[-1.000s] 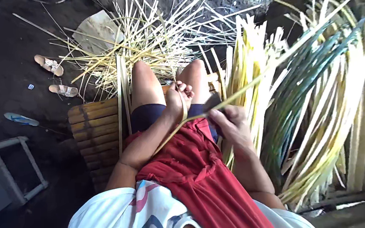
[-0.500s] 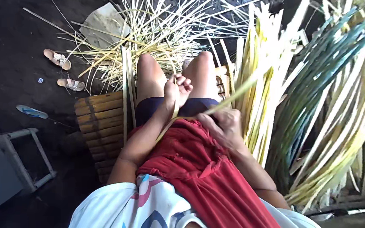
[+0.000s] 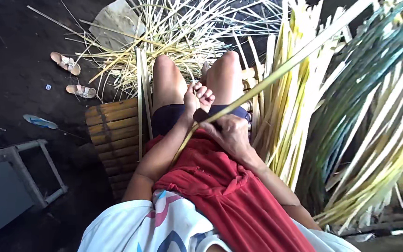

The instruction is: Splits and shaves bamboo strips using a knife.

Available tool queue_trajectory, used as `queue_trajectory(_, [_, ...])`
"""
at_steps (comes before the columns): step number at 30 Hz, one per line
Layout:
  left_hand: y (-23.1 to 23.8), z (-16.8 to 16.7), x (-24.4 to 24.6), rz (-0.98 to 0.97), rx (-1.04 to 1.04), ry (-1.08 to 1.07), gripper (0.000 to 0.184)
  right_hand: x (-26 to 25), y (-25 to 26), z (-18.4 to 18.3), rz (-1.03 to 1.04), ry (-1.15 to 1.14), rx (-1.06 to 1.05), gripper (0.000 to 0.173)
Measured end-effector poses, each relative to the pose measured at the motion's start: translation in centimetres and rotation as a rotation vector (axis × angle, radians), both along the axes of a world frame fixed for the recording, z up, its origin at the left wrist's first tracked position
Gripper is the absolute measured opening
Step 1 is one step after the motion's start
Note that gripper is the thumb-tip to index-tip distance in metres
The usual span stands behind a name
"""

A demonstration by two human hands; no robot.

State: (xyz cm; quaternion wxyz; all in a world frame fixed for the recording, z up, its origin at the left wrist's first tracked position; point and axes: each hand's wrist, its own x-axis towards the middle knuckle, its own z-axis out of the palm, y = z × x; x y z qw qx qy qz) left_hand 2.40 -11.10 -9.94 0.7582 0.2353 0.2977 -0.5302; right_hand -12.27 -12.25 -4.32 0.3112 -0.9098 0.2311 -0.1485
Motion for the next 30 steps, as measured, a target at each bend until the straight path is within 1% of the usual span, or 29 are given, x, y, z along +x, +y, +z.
queue_trajectory(1, [-0.1,-0.4,0.3,0.019,0.060,-0.008,0.051,-0.6,0.4,0.4,0.072,-0.042,-0.012,0.047])
queue_trajectory(2, [-0.1,-1.1,0.6,0.034,0.079,-0.008,0.049,-1.2,0.5,1.2,0.134,-0.083,0.000,0.048])
queue_trajectory(3, [0.0,-1.6,0.7,0.030,0.057,-0.012,0.049,-1.6,0.5,1.9,0.173,-0.120,0.005,0.049])
queue_trajectory(4, [0.2,-2.0,0.6,-0.002,-0.014,-0.034,0.049,-1.7,0.2,2.4,0.179,-0.133,-0.030,0.050])
queue_trajectory(6, [0.5,-1.4,-0.1,-0.140,-0.229,-0.133,0.051,-0.8,-1.2,2.7,0.097,-0.089,-0.182,0.047])
queue_trajectory(7, [0.6,-0.7,-0.5,-0.218,-0.302,-0.177,0.051,-0.3,-2.1,2.6,0.037,-0.047,-0.246,0.043])
queue_trajectory(8, [0.6,0.1,-0.7,-0.259,-0.326,-0.210,0.051,-0.1,-2.8,2.4,-0.019,-0.005,-0.269,0.043])
queue_trajectory(9, [0.6,0.6,-0.7,-0.285,-0.287,-0.254,0.049,0.1,-3.1,2.0,-0.066,0.014,-0.260,0.045])
queue_trajectory(10, [0.5,0.7,-0.5,-0.301,-0.192,-0.324,0.045,0.3,-3.0,1.4,-0.100,0.018,-0.234,0.046])
queue_trajectory(11, [0.4,0.1,-0.3,-0.314,-0.142,-0.390,0.043,0.6,-2.6,0.9,-0.113,0.017,-0.204,0.045])
queue_trajectory(12, [0.3,-0.6,0.1,-0.336,-0.151,-0.434,0.045,0.8,-2.2,0.3,-0.112,0.019,-0.184,0.045])
queue_trajectory(13, [0.3,-0.6,0.3,-0.352,-0.182,-0.404,0.050,0.9,-2.3,-0.3,-0.114,0.028,-0.180,0.045])
queue_trajectory(14, [0.4,-0.2,0.3,-0.376,-0.208,-0.326,0.056,0.9,-2.7,-0.4,-0.128,0.057,-0.177,0.046])
queue_trajectory(15, [0.7,0.1,0.2,-0.413,-0.212,-0.269,0.059,1.0,-3.3,-0.2,-0.150,0.103,-0.170,0.048])
queue_trajectory(16, [0.9,0.5,0.1,-0.413,-0.197,-0.214,0.056,1.2,-3.9,0.3,-0.175,0.134,-0.146,0.049])
queue_trajectory(18, [0.5,0.5,-0.1,-0.344,-0.167,-0.152,0.056,1.5,-4.1,0.7,-0.191,0.149,-0.054,0.046])
queue_trajectory(19, [0.2,0.0,0.0,-0.303,-0.204,-0.151,0.055,1.3,-3.5,0.4,-0.167,0.144,-0.011,0.045])
queue_trajectory(21, [-0.5,-1.6,0.5,-0.181,-0.332,-0.114,0.055,1.1,-1.3,-0.7,-0.089,0.126,-0.026,0.043])
queue_trajectory(22, [-0.8,-1.8,0.7,-0.129,-0.328,-0.070,0.053,1.3,-0.3,-1.0,-0.045,0.113,-0.052,0.044])
queue_trajectory(23, [-1.0,-1.6,1.0,-0.095,-0.260,-0.049,0.050,1.5,0.4,-1.3,-0.005,0.099,-0.073,0.046])
queue_trajectory(25, [-1.3,-1.2,1.5,-0.090,-0.157,-0.058,0.046,1.7,0.9,-1.5,0.051,0.087,-0.086,0.050])
queue_trajectory(27, [-1.1,-1.0,1.6,-0.183,-0.164,-0.151,0.047,1.5,0.4,-1.3,0.072,0.109,-0.053,0.053])
queue_trajectory(30, [-0.2,0.0,1.6,-0.435,-0.237,-0.353,0.065,0.6,-1.1,-1.4,0.049,0.189,0.079,0.052])
